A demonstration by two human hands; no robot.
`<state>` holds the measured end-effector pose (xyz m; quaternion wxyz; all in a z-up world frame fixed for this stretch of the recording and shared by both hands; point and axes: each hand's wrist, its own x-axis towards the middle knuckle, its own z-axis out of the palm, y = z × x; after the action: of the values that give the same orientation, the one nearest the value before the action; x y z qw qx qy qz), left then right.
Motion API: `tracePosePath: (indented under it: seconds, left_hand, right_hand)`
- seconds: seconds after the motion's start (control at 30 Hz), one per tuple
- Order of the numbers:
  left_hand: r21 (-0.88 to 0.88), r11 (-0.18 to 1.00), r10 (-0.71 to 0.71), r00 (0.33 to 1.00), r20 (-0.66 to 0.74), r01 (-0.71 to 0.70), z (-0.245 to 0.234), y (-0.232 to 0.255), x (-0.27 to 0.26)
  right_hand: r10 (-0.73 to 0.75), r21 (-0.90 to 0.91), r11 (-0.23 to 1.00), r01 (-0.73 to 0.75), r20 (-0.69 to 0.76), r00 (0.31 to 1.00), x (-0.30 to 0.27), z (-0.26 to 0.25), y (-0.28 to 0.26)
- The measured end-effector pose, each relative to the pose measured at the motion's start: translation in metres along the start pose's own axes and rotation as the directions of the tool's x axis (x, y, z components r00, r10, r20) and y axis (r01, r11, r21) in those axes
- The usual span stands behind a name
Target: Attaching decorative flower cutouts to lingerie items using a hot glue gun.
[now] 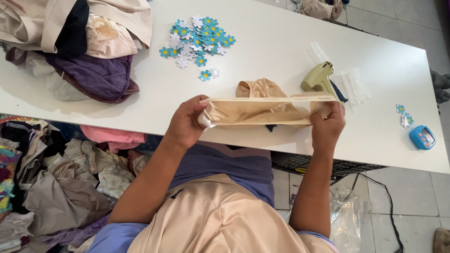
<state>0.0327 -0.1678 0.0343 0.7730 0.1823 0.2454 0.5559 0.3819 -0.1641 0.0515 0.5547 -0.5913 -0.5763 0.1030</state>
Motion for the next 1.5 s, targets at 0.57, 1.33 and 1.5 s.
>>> tracePosePath:
  seconds: [0.57,1.33,1.5]
  left_hand:
    - [0.784,0.526,0.219,0.943,0.25,-0.33,0.043,-0.002,-0.023]
    - [0.847,0.494,0.206,0.973,0.108,-0.198,0.022,-0.013,0.011]
    - [0.856,0.474,0.209,0.971,0.118,-0.206,0.021,-0.012,0.009]
  right_hand:
    - [-0.384,0.324,0.913,0.247,0.481,0.788,-0.041,0.09,-0.088]
    - [-0.33,-0.057,0.938,0.343,0.167,0.929,0.023,0.06,-0.02]
    - [-0.235,-0.566,0.771,0.292,0.173,0.956,0.072,0.004,0.036]
